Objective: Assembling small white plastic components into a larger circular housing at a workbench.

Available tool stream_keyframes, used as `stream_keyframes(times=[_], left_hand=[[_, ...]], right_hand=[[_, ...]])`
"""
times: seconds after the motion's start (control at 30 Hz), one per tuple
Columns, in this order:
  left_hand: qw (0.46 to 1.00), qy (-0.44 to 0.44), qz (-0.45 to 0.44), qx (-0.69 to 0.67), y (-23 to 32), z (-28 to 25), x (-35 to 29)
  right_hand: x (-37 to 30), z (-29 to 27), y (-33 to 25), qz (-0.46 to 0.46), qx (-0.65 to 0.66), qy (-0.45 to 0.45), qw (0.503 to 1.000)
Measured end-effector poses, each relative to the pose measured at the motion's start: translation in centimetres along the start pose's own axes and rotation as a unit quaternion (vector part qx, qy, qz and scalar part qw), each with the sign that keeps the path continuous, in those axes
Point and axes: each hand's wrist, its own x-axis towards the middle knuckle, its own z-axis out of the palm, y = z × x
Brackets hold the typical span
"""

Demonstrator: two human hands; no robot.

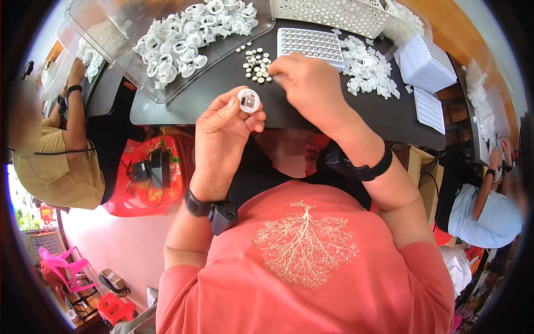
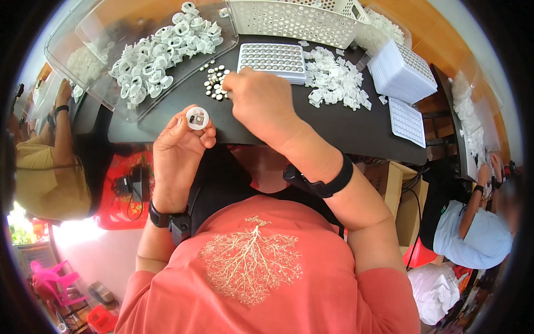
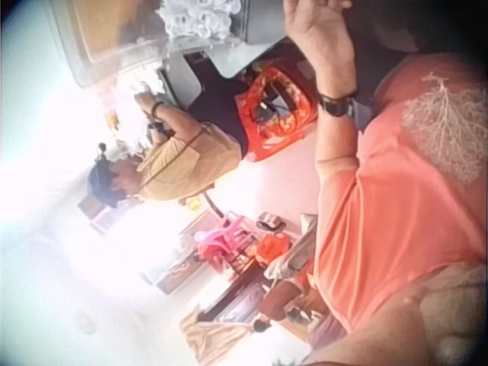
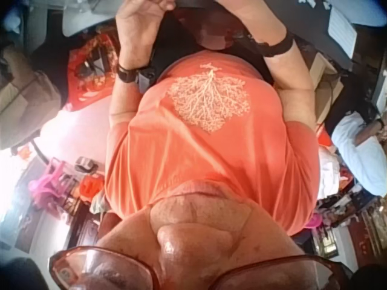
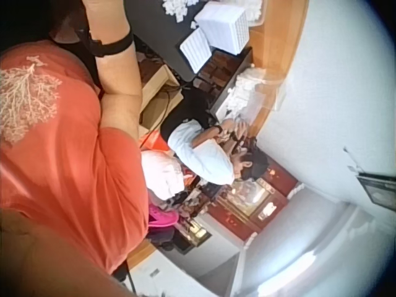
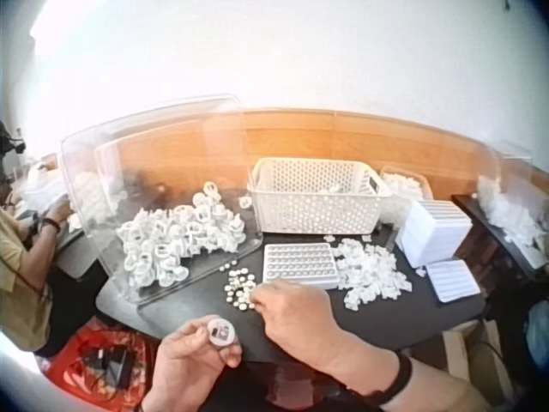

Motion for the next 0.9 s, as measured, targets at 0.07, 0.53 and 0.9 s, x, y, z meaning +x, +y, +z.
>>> stream_keyframes(times=[0.07,0.53,0.9], left_hand=[[1.0,0.001,-0.003,0.001,0.1,0.1,0.0],[0.999,-0.039,-0.009,0.002,-0.2,0.6,0.0],[0.995,-0.074,-0.051,-0.035,-2.6,2.5,1.5]], right_hand=[[0.0,0.7,0.2,-0.031,-0.111,-0.042,0.992],[-6.6,-3.8,-0.2,-0.086,-0.066,-0.047,0.993],[-7.5,-4.1,0.6,-0.022,0.118,0.071,0.99]])
